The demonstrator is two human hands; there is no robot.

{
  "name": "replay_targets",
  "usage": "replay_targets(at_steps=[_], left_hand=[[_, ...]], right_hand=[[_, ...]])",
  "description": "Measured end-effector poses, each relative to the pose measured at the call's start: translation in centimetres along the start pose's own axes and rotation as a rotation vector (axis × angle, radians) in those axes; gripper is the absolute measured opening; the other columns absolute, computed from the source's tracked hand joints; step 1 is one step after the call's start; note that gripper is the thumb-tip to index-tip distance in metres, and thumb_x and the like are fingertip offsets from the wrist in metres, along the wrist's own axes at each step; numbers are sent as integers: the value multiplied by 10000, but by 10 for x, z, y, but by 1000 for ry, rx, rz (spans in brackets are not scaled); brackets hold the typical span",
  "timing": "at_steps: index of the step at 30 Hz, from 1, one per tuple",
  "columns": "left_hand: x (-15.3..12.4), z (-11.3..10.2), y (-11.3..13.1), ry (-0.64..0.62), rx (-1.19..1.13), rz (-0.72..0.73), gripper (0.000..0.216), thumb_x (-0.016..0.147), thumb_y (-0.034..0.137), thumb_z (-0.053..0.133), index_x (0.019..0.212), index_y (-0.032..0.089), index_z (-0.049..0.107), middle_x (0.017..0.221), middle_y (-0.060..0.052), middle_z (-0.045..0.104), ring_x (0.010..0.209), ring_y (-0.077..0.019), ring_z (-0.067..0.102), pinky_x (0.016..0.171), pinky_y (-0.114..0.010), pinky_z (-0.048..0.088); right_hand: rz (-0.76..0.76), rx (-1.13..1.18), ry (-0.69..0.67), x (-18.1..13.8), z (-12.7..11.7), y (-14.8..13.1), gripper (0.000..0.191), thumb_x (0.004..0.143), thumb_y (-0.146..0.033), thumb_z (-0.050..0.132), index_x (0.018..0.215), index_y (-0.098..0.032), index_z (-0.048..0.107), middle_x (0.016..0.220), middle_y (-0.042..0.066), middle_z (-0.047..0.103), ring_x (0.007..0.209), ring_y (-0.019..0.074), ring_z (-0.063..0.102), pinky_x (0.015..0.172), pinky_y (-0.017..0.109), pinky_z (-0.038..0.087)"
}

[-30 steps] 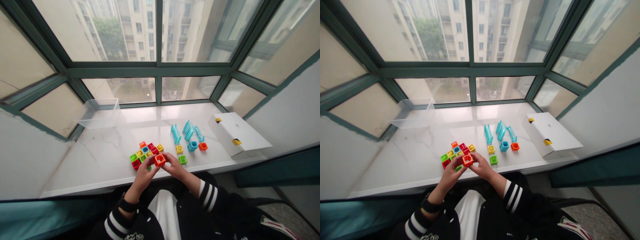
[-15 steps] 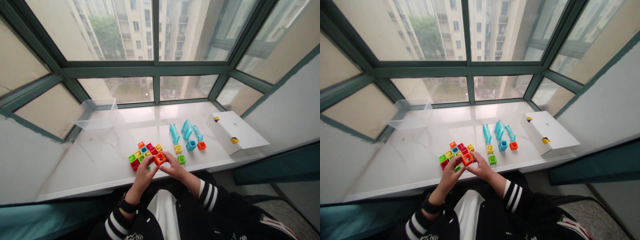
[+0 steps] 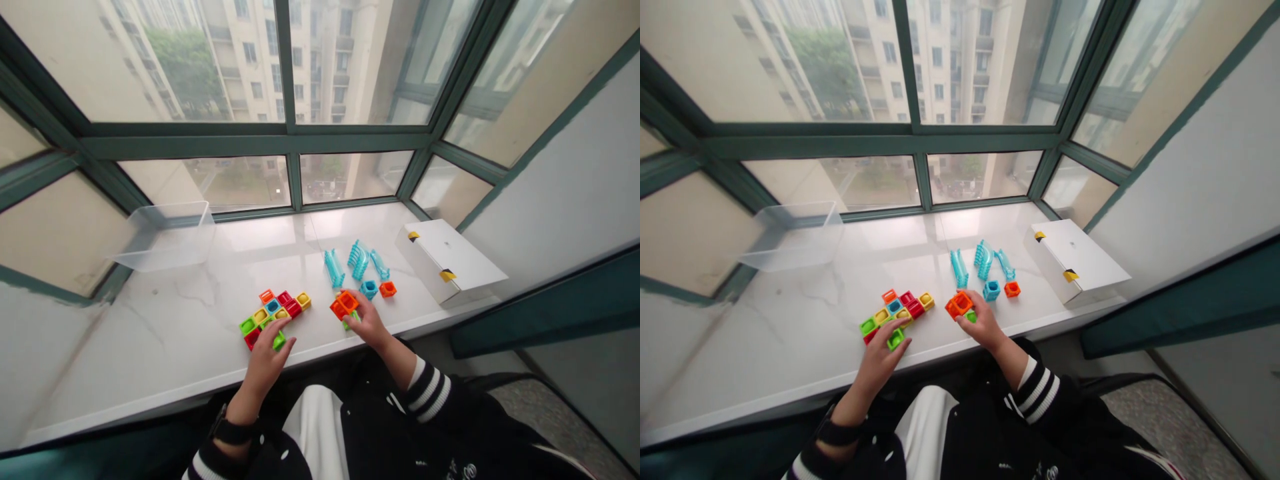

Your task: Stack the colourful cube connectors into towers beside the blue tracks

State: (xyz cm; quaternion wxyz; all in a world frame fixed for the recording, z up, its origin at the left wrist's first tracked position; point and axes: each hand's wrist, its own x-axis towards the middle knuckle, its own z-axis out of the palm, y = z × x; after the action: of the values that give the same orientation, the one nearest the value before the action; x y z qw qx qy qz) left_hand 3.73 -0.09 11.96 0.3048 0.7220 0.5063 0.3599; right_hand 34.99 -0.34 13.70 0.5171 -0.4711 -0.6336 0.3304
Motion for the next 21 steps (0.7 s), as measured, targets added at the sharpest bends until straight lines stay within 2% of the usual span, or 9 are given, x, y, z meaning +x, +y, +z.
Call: replay_targets(at_steps=[3, 6, 12, 16, 21], left_hand=[[0, -5, -11, 6, 31, -14, 416, 953, 451, 641, 1321, 260, 676, 1360, -101, 708, 1322, -303, 634, 1186, -532, 470], [-1, -7, -23, 2, 108, -22, 436, 966, 467, 602, 1337, 247, 665, 1367, -108, 698, 1311, -307, 631, 1175, -538, 468], [-9, -3, -50, -26, 469, -53, 490, 897, 380, 635, 1362, 230, 667, 1466, -143, 622, 1358, -396, 553, 1172, -647, 396], [-14, 1, -63, -52, 544, -92, 497, 888, 377, 649, 1360, 222, 671, 1488, -163, 595, 1362, -397, 541, 1169, -636, 400], [-17, 2, -70, -63, 533, -96, 501, 899, 412, 633, 1362, 224, 669, 1475, -165, 599, 1362, -389, 542, 1169, -622, 410]], right_hand=[[50, 1, 78, -6, -36, 11, 606, 895, -423, 761, 1447, -257, 571, 1407, 118, 658, 1311, 334, 628, 1168, 541, 493], [104, -56, 229, -12, -72, 29, 628, 883, -436, 758, 1449, -241, 568, 1431, 127, 647, 1311, 327, 629, 1180, 543, 476], [214, -284, 473, -16, -134, 70, 695, 849, -492, 716, 1455, -181, 579, 1398, 166, 669, 1245, 330, 661, 1128, 526, 508], [284, -407, 493, -13, -154, 92, 716, 812, -517, 713, 1429, -168, 616, 1366, 173, 693, 1191, 330, 677, 1077, 511, 539], [371, -461, 458, -5, -160, 122, 728, 776, -534, 714, 1417, -198, 633, 1395, 154, 688, 1186, 329, 681, 1070, 510, 542]])
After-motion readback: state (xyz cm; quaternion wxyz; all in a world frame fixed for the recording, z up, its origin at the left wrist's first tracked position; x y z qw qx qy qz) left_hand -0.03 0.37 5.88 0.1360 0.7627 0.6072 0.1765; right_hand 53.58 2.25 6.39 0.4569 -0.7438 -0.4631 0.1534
